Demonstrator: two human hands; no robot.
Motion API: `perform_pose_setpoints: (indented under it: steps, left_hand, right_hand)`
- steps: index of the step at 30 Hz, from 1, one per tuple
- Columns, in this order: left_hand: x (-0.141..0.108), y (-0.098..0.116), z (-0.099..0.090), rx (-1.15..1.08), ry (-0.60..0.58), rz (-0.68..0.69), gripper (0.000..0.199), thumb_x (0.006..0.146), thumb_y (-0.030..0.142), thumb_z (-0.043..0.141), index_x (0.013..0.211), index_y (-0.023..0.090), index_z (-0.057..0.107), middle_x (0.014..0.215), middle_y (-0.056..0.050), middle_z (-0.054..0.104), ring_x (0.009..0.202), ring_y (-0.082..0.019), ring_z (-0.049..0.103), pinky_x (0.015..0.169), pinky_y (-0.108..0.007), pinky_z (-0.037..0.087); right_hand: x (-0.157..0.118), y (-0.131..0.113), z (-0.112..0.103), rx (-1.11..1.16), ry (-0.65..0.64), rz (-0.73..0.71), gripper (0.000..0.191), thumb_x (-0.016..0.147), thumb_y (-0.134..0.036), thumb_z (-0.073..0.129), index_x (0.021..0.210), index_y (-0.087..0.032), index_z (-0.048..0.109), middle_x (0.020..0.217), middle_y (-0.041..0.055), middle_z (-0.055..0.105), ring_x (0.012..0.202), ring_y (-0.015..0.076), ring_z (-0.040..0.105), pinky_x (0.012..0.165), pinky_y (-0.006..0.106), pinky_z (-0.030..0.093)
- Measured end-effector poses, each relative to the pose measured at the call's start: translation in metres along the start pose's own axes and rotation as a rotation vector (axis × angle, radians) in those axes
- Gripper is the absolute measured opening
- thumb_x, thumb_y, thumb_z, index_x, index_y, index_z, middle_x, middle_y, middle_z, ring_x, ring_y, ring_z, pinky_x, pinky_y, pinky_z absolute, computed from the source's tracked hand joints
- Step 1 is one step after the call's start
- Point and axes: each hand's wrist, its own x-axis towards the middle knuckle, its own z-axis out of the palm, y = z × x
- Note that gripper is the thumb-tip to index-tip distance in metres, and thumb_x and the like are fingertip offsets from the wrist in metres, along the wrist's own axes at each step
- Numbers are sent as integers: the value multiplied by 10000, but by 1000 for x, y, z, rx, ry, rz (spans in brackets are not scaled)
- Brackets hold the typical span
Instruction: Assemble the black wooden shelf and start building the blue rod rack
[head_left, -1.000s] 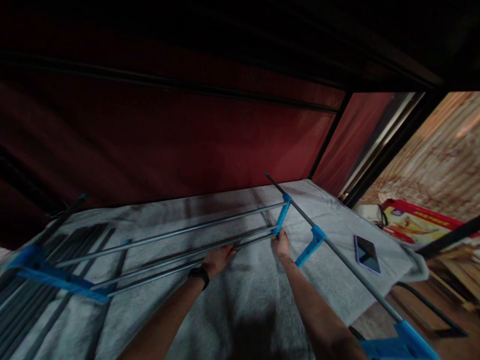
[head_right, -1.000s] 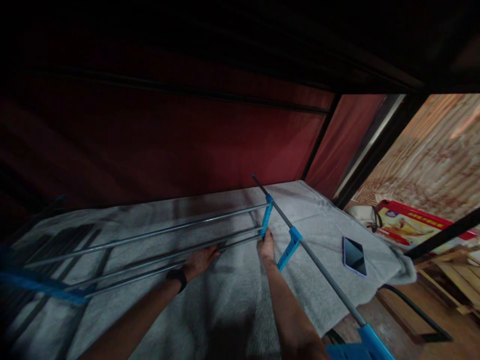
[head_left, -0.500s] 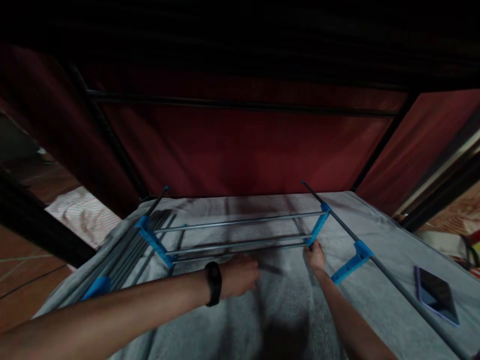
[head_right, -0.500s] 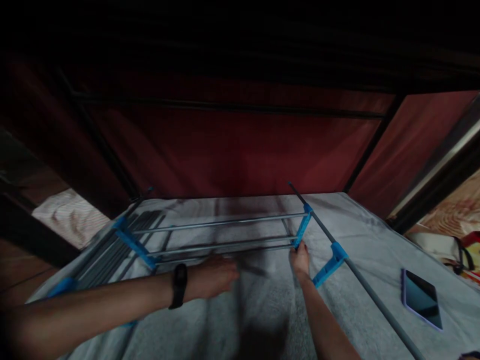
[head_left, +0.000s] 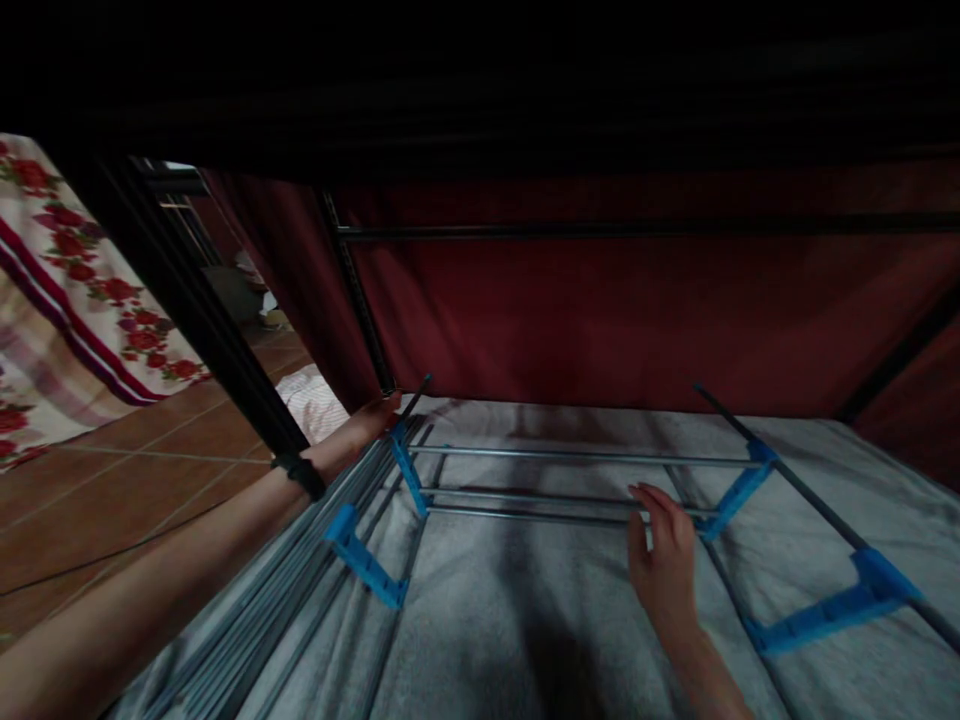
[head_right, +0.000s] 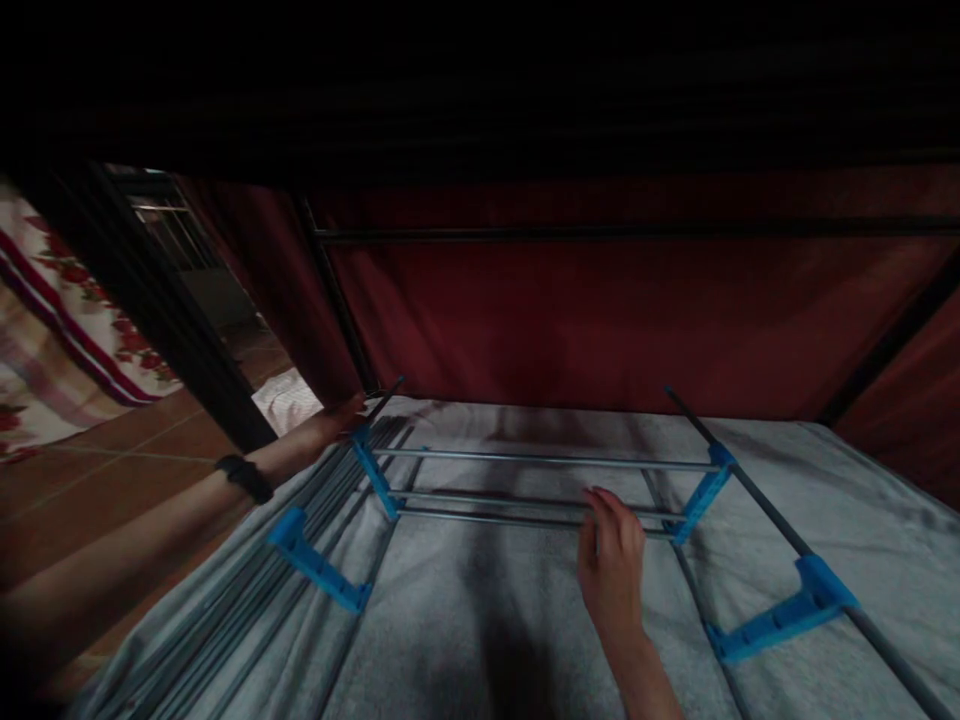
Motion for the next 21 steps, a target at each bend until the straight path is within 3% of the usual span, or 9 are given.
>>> perform_pose_setpoints:
  steps: [3, 6, 9, 12, 21]
  left_hand:
    - [-1, -23, 11, -202, -190, -240, 419, 938, 529, 488, 1015, 128, 581, 727, -39, 696, 571, -159, 622, 528, -264, 516]
    - [4, -34, 19, -318, -244, -310, 390, 922, 512, 526, 1017, 141, 597, 735, -54, 701, 541, -162, 646, 494, -260, 521]
    - [12, -40, 18, -289, -224, -271, 386, 897, 516, 563, 914, 137, 632, 692, -48, 688, 556, -158, 668, 503, -232, 519]
    - [15, -44, 15, -198, -233, -259, 459, 860, 594, 567, 861, 141, 644, 651, -61, 693, 502, -168, 646, 443, -230, 476]
    - [15, -44, 23, -283, -249, -324, 433, 842, 595, 597, 888, 166, 645, 553, -37, 646, 422, -160, 595, 383, -232, 447]
  right_hand:
    - [51, -40, 8, -81, -106, -226, 395, 968, -202, 427, 1357, -218, 493, 1307, 124, 573, 1233, 265, 498, 1076, 481, 342]
    - [79, -55, 25, -158, -301, -364, 380, 971, -189, 441, 1342, -221, 519, 1251, 112, 624, 1154, 265, 542, 1102, 518, 279]
    - [86, -53, 44, -207, -407, -417, 340, 960, -148, 435, 1251, -229, 591, 1115, 103, 667, 1019, 262, 577, 1014, 492, 361]
    - [88, -45, 55, -216, -414, -413, 347, 945, -114, 419, 1198, -238, 624, 1065, 102, 653, 987, 265, 571, 912, 436, 432]
    - [90, -35, 55, -121, -389, -383, 339, 945, -123, 424, 1189, -247, 623, 1044, 88, 634, 990, 256, 558, 914, 434, 455]
